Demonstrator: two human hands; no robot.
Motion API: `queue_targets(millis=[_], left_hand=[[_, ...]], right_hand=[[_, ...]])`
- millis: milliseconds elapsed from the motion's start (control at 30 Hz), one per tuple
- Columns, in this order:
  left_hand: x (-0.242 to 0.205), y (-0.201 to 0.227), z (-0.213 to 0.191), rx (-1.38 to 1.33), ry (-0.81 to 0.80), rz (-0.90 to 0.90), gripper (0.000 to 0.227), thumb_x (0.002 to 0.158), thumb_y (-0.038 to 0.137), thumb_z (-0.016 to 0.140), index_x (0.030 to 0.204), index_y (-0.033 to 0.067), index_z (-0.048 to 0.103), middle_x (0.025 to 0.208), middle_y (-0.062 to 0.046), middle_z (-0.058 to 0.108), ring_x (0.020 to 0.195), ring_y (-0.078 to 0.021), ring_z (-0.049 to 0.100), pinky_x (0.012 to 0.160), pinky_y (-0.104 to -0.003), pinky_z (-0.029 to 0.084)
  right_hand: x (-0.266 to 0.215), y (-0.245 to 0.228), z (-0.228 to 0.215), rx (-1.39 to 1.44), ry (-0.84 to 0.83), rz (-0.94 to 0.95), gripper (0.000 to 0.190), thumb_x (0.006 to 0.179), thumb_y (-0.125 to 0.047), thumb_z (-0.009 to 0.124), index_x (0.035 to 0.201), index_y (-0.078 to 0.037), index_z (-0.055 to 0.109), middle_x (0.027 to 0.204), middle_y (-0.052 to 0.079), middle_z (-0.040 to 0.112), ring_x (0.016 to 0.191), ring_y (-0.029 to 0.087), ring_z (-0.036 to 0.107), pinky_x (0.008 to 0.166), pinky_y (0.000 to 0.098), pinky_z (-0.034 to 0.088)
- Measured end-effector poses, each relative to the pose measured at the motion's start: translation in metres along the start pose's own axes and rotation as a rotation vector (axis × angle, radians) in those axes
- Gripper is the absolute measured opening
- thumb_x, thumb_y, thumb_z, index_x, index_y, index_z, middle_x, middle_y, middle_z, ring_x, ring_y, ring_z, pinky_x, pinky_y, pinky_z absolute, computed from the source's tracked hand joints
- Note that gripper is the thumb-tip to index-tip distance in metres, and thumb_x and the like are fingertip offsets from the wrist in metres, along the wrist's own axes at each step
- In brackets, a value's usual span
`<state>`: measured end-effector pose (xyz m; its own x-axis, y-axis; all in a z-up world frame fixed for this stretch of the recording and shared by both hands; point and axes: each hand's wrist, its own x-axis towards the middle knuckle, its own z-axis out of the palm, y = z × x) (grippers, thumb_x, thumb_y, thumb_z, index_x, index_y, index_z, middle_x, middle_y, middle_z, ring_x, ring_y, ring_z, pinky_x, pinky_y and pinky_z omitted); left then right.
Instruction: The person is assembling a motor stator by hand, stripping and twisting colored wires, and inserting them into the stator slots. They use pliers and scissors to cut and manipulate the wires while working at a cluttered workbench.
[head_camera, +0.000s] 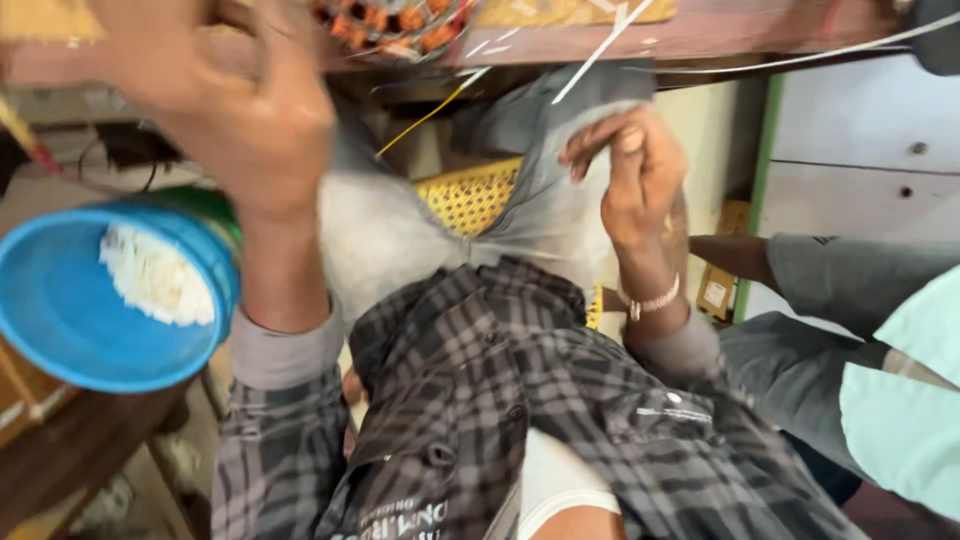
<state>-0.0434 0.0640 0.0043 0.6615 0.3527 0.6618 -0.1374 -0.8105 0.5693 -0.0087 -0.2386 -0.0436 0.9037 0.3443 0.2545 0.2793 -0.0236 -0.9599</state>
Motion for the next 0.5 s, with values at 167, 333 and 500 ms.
queue_targets(millis=[167, 333, 500], left_hand=[[-0.016, -0.028, -0.039, -0.226, -0.061, -0.207, 0.015, 0.115, 0.004, 0.066, 0.106, -0.0041, 0.057, 0.088, -0.009, 0.054, 0.073, -0.0163, 0.046, 0.066, -0.032, 0.035], [-0.052, -0.001, -0.036, -0.583, -0.273, -0.513, 0.008, 0.114, 0.007, 0.068, 0.116, -0.0001, 0.07, 0.096, -0.001, 0.066, 0.077, -0.0047, 0.057, 0.068, -0.02, 0.044], [-0.022, -0.006, -0.036, -0.451, -0.217, -0.351, 0.01, 0.114, 0.008, 0.069, 0.112, -0.0013, 0.071, 0.096, -0.004, 0.068, 0.082, -0.0091, 0.06, 0.072, -0.023, 0.047]], right_hand=[[-0.039, 0.072, 0.037, 0.44, 0.051, 0.629, 0.03, 0.111, -0.023, 0.053, 0.125, 0.002, 0.059, 0.121, 0.015, 0.07, 0.089, 0.017, 0.065, 0.075, 0.0314, 0.057], [0.009, 0.096, 0.087, 0.365, -0.014, 0.506, 0.058, 0.1, -0.014, 0.067, 0.146, -0.005, 0.035, 0.139, 0.004, 0.055, 0.114, 0.017, 0.066, 0.084, 0.0347, 0.063], [0.03, 0.085, 0.109, 0.414, 0.088, 0.43, 0.039, 0.11, -0.014, 0.065, 0.142, 0.007, 0.057, 0.13, 0.015, 0.068, 0.103, 0.018, 0.067, 0.085, 0.0373, 0.064]])
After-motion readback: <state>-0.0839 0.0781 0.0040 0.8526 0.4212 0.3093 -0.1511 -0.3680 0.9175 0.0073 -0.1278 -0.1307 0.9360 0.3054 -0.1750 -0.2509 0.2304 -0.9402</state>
